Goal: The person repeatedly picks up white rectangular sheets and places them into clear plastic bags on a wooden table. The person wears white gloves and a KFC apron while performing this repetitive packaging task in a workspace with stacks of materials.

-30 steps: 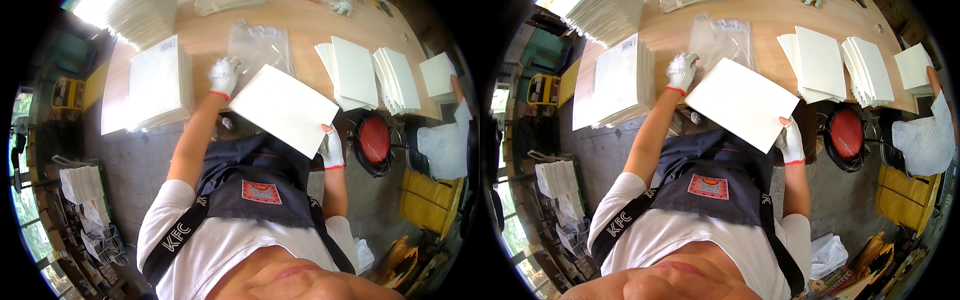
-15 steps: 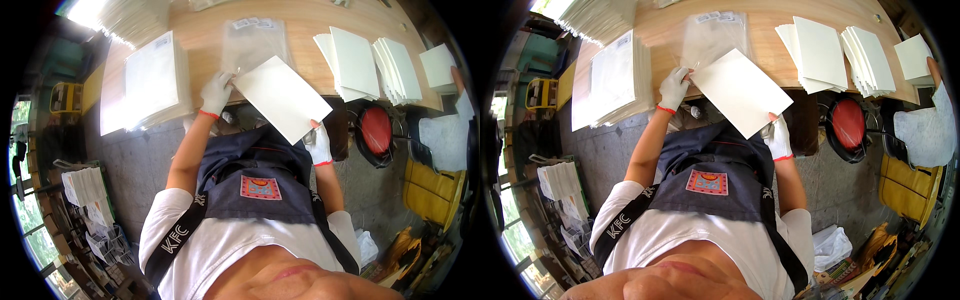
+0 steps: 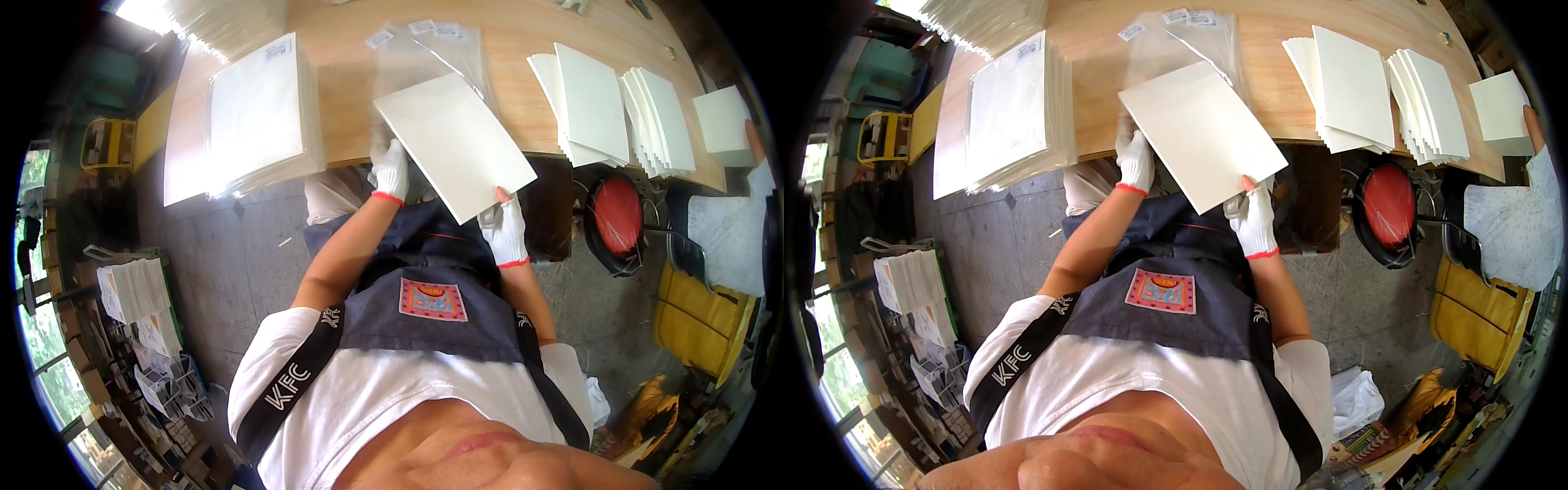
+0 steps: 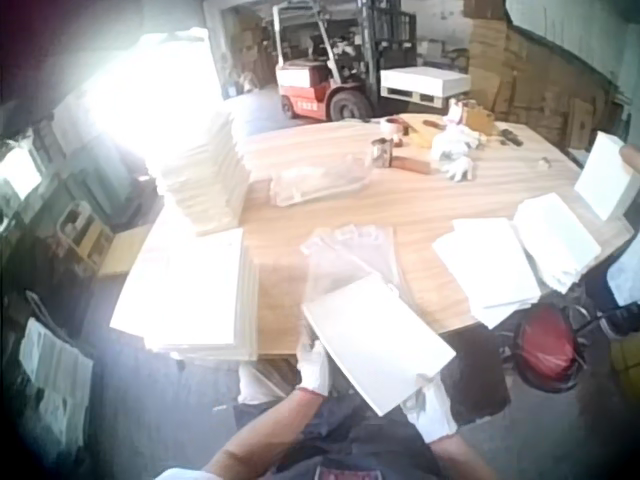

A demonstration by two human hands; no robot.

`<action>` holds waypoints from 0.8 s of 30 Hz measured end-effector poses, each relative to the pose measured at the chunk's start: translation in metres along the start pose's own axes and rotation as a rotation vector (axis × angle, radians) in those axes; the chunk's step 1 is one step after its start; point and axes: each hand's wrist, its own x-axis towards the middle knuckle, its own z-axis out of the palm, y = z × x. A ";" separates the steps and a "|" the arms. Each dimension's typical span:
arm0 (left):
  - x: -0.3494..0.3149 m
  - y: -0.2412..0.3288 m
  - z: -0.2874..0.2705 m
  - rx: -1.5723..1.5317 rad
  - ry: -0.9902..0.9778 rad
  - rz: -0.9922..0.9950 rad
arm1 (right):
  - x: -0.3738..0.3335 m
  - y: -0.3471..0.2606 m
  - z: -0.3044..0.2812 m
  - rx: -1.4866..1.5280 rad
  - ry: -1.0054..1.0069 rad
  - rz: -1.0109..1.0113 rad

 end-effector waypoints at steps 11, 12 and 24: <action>-0.038 -0.028 -0.052 0.090 -0.328 -0.365 | -0.031 -0.001 0.022 -0.302 -0.004 0.222; -0.035 -0.029 -0.058 0.081 -0.364 -0.339 | -0.033 -0.001 0.021 -0.346 0.028 0.256; -0.059 -0.001 -0.066 0.165 -0.864 -0.544 | -0.002 0.024 0.012 -0.110 0.075 0.185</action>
